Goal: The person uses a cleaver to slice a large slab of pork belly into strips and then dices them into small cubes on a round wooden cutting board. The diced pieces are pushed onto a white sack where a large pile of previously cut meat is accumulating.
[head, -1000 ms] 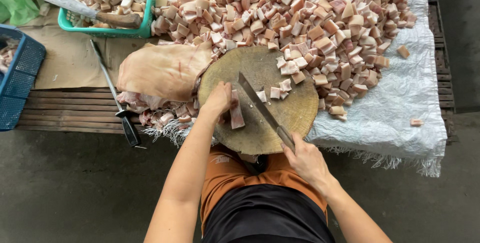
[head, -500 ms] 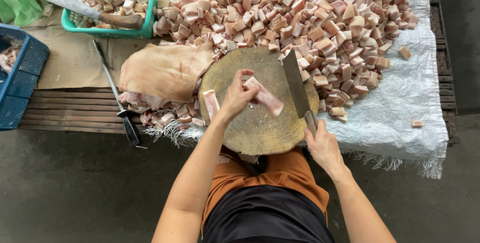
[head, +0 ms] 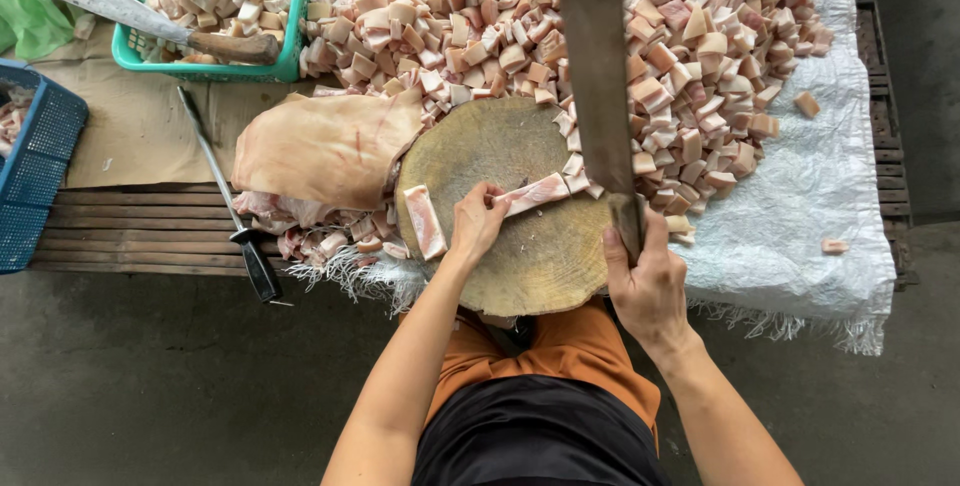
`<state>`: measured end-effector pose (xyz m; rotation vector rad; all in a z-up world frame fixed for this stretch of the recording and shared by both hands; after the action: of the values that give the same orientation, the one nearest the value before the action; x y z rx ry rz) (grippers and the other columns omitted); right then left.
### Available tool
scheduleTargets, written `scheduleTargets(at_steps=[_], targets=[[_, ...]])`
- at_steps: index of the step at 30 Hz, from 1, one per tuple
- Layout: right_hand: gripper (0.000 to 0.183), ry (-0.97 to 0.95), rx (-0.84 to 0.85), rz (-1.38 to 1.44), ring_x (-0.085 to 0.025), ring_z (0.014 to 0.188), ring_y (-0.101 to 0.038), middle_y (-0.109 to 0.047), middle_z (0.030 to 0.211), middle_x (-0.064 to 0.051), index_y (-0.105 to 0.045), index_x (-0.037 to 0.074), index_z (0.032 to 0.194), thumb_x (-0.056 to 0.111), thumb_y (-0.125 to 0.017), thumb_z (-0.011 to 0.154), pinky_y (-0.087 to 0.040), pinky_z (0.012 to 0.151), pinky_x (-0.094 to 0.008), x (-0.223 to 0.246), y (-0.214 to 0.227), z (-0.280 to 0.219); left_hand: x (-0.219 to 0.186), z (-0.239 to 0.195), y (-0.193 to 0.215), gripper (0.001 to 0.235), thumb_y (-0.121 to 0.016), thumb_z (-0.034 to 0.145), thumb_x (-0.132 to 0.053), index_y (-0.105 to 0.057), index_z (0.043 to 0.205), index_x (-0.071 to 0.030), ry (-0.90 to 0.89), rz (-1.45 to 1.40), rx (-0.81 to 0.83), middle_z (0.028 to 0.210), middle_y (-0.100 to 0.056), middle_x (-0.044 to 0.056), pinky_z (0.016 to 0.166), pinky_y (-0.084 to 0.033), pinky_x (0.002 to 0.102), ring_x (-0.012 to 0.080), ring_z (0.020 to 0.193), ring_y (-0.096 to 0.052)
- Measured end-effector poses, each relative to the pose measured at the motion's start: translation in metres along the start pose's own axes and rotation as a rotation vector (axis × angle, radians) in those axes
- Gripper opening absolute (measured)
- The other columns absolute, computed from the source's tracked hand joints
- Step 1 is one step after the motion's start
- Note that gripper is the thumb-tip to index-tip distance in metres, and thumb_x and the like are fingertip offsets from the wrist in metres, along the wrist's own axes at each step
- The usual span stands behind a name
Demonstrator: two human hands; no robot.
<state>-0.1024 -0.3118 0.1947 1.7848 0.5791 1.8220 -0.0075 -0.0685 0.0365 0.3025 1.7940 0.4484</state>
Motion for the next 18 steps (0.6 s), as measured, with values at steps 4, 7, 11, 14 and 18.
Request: scheduleTargets(at_steps=[4,7,11,14,18], targets=[[0.037,0.095,0.016,-0.095,-0.025,0.051,-0.061,-0.057,0.063,-0.013,-0.045,0.000,0.123,0.035,-0.050,0.110,-0.051,0.047,-0.038,-0.040,-0.049,0.001,0.006,0.007,-0.003,0.030,-0.073,0.087,-0.025,-0.071,0.104,-0.001,-0.091,0.013,-0.050,0.094,-0.076,0.018,0.082,-0.057,0.039,0.0285,0.089,-0.074],[0.037,0.073,0.152,-0.399,-0.034,0.061,-0.066,-0.064,0.069,-0.019,-0.049,0.001,0.117,0.035,-0.058,0.108,-0.053,0.054,-0.044,-0.075,-0.079,0.004,0.013,0.011,-0.005,0.028,-0.072,0.088,-0.024,-0.071,0.103,-0.001,-0.106,0.030,-0.052,0.092,-0.076,0.018,0.081,-0.057,0.039,0.0291,0.088,-0.074],[0.034,-0.295,0.303,-0.108,-0.029,0.052,-0.065,-0.064,0.066,-0.018,-0.053,0.004,0.117,0.034,-0.056,0.103,-0.053,0.047,-0.040,-0.066,-0.054,0.003,0.021,0.002,-0.005,0.027,-0.074,0.088,-0.023,-0.071,0.101,0.000,-0.109,0.000,-0.062,0.089,-0.075,0.018,0.078,-0.057,0.038,0.0274,0.084,-0.074],[0.033,-0.373,0.283,0.000,-0.024,0.048,-0.066,-0.065,0.061,-0.015,-0.055,0.004,0.116,0.033,-0.056,0.102,-0.053,0.044,-0.038,-0.026,-0.023,0.015,0.010,0.009,-0.007,0.024,-0.073,0.087,-0.021,-0.071,0.100,0.000,-0.114,-0.035,-0.068,0.087,-0.075,0.016,0.077,-0.057,0.037,0.0255,0.081,-0.073],[0.035,-0.090,0.083,0.100,-0.020,0.047,-0.065,-0.064,0.062,-0.012,-0.050,0.001,0.123,0.031,-0.053,0.105,-0.053,0.041,-0.036,0.003,0.004,0.013,-0.001,0.006,-0.017,0.024,-0.072,0.089,-0.019,-0.069,0.102,0.001,-0.102,-0.100,-0.031,0.089,-0.075,0.015,0.077,-0.056,0.036,0.0243,0.081,-0.072]])
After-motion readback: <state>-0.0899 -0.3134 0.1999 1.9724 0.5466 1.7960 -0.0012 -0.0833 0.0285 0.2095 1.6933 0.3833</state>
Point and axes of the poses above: each hand's wrist, its own z-axis towards the middle knuckle, its own y-axis out of the back of the hand, x = y × z, the point moved 4 cm from there along z, towards the middle knuckle
